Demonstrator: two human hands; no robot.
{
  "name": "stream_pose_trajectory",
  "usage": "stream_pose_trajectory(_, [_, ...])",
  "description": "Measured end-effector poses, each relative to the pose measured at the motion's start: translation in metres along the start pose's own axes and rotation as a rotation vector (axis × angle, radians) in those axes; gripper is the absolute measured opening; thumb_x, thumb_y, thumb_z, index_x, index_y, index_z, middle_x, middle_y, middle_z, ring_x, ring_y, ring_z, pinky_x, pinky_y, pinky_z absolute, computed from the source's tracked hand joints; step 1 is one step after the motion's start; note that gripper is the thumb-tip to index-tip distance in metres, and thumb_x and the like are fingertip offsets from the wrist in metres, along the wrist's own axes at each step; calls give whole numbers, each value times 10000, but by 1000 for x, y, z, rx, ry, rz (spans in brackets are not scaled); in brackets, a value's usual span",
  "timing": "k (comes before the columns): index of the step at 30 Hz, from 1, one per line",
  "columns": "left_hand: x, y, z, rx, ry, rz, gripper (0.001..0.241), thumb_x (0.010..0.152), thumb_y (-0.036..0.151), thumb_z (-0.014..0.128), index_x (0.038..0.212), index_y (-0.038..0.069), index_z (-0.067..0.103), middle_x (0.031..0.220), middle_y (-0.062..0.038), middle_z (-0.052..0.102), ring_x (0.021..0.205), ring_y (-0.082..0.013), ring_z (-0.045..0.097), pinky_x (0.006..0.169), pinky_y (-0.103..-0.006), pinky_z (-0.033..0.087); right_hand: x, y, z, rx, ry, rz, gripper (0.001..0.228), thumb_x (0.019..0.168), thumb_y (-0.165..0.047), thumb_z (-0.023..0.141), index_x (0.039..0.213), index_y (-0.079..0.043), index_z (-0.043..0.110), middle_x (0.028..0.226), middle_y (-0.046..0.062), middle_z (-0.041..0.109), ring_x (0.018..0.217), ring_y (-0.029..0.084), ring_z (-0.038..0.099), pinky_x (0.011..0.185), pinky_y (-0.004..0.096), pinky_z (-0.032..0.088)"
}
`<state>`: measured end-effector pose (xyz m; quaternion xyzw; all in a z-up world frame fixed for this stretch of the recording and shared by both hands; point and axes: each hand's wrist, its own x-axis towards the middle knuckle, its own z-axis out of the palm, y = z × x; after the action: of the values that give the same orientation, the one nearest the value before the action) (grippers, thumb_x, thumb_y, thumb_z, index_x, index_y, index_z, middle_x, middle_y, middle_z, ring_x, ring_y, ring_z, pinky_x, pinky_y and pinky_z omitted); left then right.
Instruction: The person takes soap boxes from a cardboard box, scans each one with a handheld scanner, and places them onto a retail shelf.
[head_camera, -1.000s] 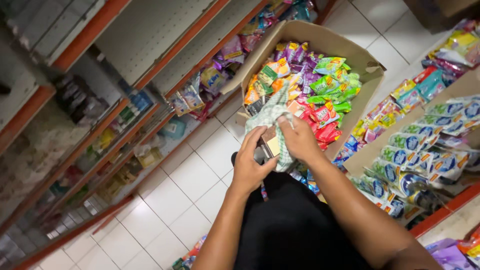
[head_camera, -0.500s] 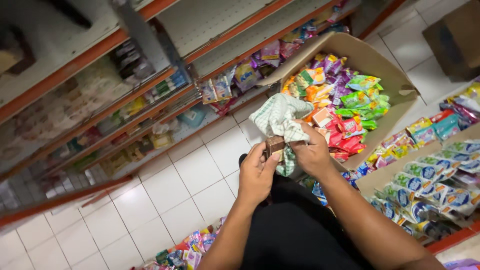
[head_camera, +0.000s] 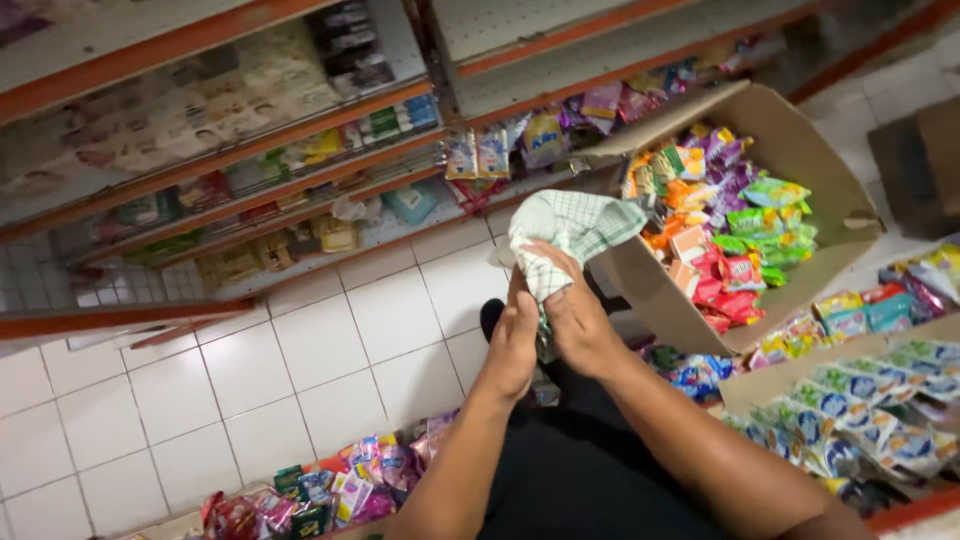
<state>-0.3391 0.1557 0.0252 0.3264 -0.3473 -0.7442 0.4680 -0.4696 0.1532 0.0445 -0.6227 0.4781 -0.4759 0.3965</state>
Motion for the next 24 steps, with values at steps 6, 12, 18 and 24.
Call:
stream_pose_trajectory(6, [-9,1,-19,-246,137,-84,596,1067,399,526,1485,-24,480,1484,-117,540,1391,-217,473,1196,-375,329,8,-7,30,-281,88,60,439,1073,-279,448,1416,-14,522,1388,226,574,1310,390,548,1133,430,402])
stream_pose_trajectory(12, [-15,-13,-31,-325,303,-104,548,1075,454,491,1325,-20,607,1171,-114,688,1035,-221,660,871,-377,542,11,-15,40,-331,195,169,287,1030,-208,527,1244,-32,602,1050,173,709,972,343,710,861,403,542])
stream_pose_trajectory(18, [-15,-16,-34,-263,432,-205,455,1044,430,479,1196,18,598,1031,-139,705,864,-275,730,672,-432,632,8,12,19,-254,214,394,231,1013,-233,604,1074,-38,710,866,172,717,820,321,676,750,419,548])
stream_pose_trajectory(24, [-19,10,-42,-258,383,-19,367,1085,290,508,1360,54,564,1106,-140,661,931,-240,705,719,-415,655,4,81,-126,-681,512,441,486,1068,-439,590,1137,39,645,1048,280,677,944,439,636,836,507,490])
